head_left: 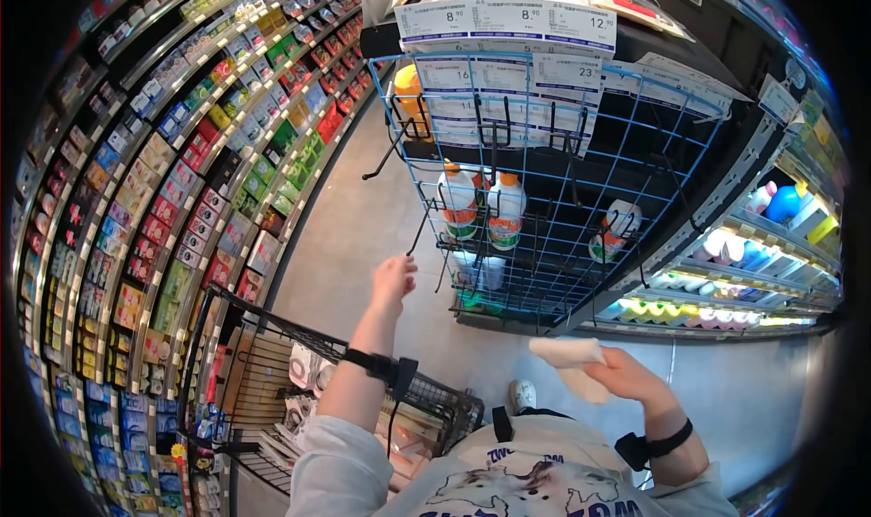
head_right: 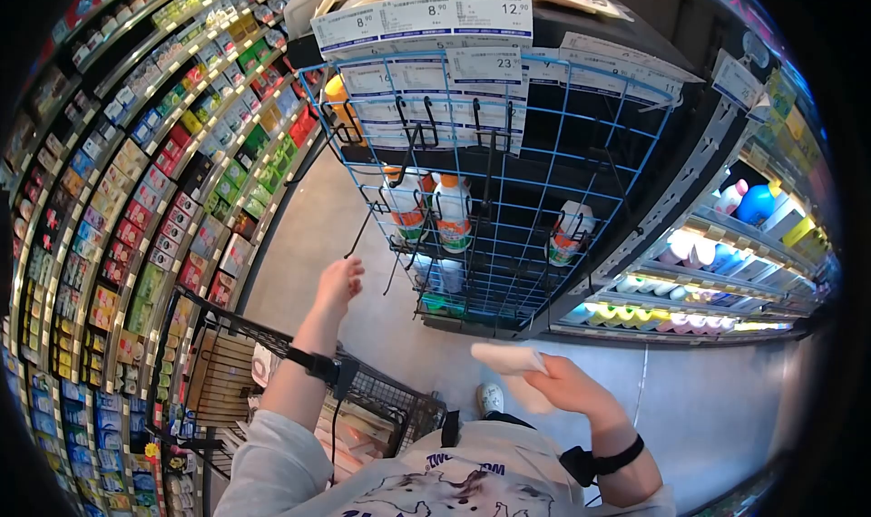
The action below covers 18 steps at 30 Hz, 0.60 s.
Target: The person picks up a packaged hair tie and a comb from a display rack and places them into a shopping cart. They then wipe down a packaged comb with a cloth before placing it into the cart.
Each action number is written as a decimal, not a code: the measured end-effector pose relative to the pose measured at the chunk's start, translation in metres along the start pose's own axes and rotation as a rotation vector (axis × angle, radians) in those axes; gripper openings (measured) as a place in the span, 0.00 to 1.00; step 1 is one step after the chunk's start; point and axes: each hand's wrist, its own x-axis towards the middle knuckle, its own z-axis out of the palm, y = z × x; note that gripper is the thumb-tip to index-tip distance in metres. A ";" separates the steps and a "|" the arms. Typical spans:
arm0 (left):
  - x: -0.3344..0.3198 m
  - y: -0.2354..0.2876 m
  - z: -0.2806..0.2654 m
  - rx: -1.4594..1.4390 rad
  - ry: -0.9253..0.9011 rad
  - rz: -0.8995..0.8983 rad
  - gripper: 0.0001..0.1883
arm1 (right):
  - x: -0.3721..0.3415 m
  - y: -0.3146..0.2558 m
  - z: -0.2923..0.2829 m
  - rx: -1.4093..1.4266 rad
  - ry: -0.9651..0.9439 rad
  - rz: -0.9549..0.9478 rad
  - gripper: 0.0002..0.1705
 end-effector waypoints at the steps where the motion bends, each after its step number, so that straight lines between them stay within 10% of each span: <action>1: -0.007 -0.017 0.000 0.106 -0.005 0.044 0.12 | 0.015 0.008 0.009 -0.003 -0.004 0.004 0.18; 9: -0.029 -0.081 0.020 0.179 -0.020 0.289 0.22 | 0.161 -0.036 0.092 -0.699 0.371 -0.676 0.37; 18: -0.020 -0.089 0.041 0.234 0.253 0.362 0.08 | 0.304 -0.033 0.127 -1.018 0.412 -0.678 0.34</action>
